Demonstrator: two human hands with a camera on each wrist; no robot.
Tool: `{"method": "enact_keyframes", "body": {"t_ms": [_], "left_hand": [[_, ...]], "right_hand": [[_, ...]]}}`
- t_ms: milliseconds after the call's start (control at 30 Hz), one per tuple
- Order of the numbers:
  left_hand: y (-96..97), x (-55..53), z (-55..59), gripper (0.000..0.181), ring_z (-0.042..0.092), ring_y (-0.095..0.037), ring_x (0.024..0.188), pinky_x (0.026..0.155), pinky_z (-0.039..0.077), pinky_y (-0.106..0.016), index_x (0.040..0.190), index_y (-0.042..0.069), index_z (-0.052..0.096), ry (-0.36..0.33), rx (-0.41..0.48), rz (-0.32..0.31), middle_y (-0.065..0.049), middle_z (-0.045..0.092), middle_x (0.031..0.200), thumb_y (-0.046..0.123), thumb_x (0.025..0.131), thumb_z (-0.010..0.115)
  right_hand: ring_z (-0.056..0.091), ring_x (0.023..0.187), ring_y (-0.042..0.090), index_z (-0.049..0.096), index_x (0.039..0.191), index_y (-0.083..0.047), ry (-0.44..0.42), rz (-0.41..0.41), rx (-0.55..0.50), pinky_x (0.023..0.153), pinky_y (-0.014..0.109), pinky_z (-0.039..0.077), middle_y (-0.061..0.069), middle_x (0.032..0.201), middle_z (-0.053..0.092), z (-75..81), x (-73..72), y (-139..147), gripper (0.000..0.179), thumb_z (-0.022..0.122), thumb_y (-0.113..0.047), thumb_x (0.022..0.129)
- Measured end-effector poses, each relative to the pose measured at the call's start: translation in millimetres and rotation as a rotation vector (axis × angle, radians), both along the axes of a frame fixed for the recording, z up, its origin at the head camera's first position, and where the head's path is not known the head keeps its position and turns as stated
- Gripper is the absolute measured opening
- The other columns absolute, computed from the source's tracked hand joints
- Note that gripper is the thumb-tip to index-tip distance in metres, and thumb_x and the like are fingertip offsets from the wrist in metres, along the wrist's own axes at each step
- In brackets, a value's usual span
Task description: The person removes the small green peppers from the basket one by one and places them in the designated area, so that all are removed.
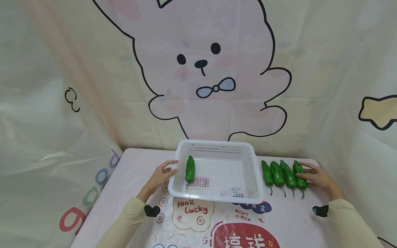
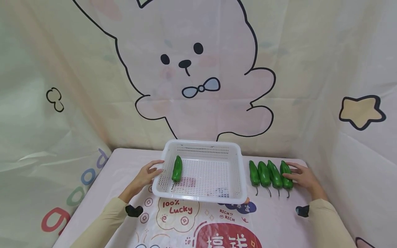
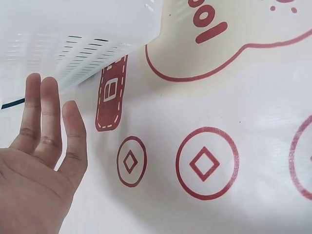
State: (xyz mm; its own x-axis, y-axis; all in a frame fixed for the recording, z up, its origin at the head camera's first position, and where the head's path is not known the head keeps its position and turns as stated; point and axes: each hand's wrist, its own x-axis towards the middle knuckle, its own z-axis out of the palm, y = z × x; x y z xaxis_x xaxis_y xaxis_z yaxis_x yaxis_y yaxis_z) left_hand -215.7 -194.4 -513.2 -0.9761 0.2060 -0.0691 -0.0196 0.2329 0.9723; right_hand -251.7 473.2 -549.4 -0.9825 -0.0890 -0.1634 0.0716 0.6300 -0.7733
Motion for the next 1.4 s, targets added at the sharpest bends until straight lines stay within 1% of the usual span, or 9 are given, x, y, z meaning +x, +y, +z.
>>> {"method": "enact_keyframes", "body": {"t_ms": [467,567,667,733,867,1100,1167,1233,1400], "left_hand": [[0.7,0.0,4.7,0.047,0.066,-0.037,0.104,0.079,0.060,-0.049,0.146,0.006,0.050,-0.021,0.016,0.004,-0.025,0.062,0.123,0.012,0.102,0.064],[1.3,1.2,7.7,0.047,0.066,-0.037,0.104,0.079,0.060,-0.049,0.146,0.006,0.050,-0.019,0.017,0.006,-0.025,0.062,0.123,0.011,0.101,0.065],[2.0,0.5,6.7,0.047,0.066,-0.037,0.104,0.080,0.059,-0.051,0.146,0.007,0.051,-0.022,0.012,0.015,-0.024,0.062,0.123,0.011,0.101,0.066],[1.5,-1.9,1.7,0.047,0.066,-0.038,0.104,0.080,0.059,-0.052,0.146,0.007,0.052,-0.025,0.007,0.019,-0.025,0.062,0.123,0.011,0.101,0.066],[-2.4,-9.3,-14.6,0.049,0.065,-0.038,0.105,0.081,0.059,-0.052,0.148,0.008,0.050,-0.029,0.015,0.011,-0.025,0.061,0.124,0.014,0.101,0.065],[-8.2,-15.0,-25.7,0.054,0.067,-0.033,0.101,0.078,0.060,-0.048,0.150,0.011,0.048,-0.040,0.053,-0.016,-0.024,0.062,0.123,0.021,0.101,0.068],[-8.7,-14.9,-25.4,0.054,0.067,-0.034,0.102,0.077,0.060,-0.048,0.150,0.011,0.048,-0.042,0.053,-0.018,-0.025,0.062,0.123,0.022,0.101,0.068],[-8.9,-14.9,-25.3,0.054,0.067,-0.034,0.102,0.078,0.060,-0.047,0.150,0.012,0.048,-0.044,0.050,-0.016,-0.025,0.062,0.123,0.023,0.100,0.068],[-8.0,-14.6,-25.6,0.052,0.068,-0.034,0.102,0.077,0.060,-0.046,0.148,0.014,0.050,-0.041,0.033,-0.002,-0.022,0.063,0.122,0.024,0.100,0.069]], "right_hand": [[0.047,0.123,0.058,0.029,0.152,0.010,0.022,-0.009,0.048,0.080,0.043,0.060,0.045,0.142,0.037,6.5,13.0,0,0.080,0.069,-0.035,0.099],[0.062,0.112,0.034,0.029,0.152,0.009,0.043,-0.005,0.035,0.078,0.037,0.060,0.044,0.143,0.037,8.5,17.2,4,0.078,0.069,-0.033,0.100],[0.060,0.103,0.007,0.029,0.154,0.006,0.061,-0.002,0.012,0.078,0.030,0.058,0.042,0.146,0.035,12.2,21.0,7,0.076,0.067,-0.032,0.100],[0.060,0.108,0.012,0.028,0.156,0.002,0.074,0.000,-0.005,0.078,0.024,0.056,0.040,0.148,0.034,16.1,24.0,6,0.074,0.066,-0.032,0.101],[0.044,0.127,0.054,0.028,0.160,-0.007,0.113,-0.003,0.007,0.076,0.015,0.049,0.038,0.149,0.034,26.2,29.6,-1,0.073,0.064,-0.033,0.102],[0.035,0.132,0.060,0.024,0.162,-0.012,0.150,0.010,0.016,0.094,0.064,0.046,0.035,0.152,0.034,48.4,35.7,-19,0.071,0.061,-0.031,0.104],[0.036,0.132,0.059,0.025,0.162,-0.013,0.166,0.014,0.013,0.094,0.060,0.047,0.033,0.152,0.035,54.2,37.3,-26,0.070,0.060,-0.030,0.105],[0.042,0.131,0.054,0.027,0.162,-0.015,0.192,0.020,0.031,0.089,0.041,0.052,0.030,0.150,0.039,58.5,39.3,-32,0.068,0.061,-0.029,0.104],[0.052,0.127,0.017,0.029,0.161,-0.015,0.257,0.071,-0.027,0.080,0.011,0.044,0.022,0.148,0.044,62.5,44.0,-46,0.067,0.063,-0.020,0.104]]}}
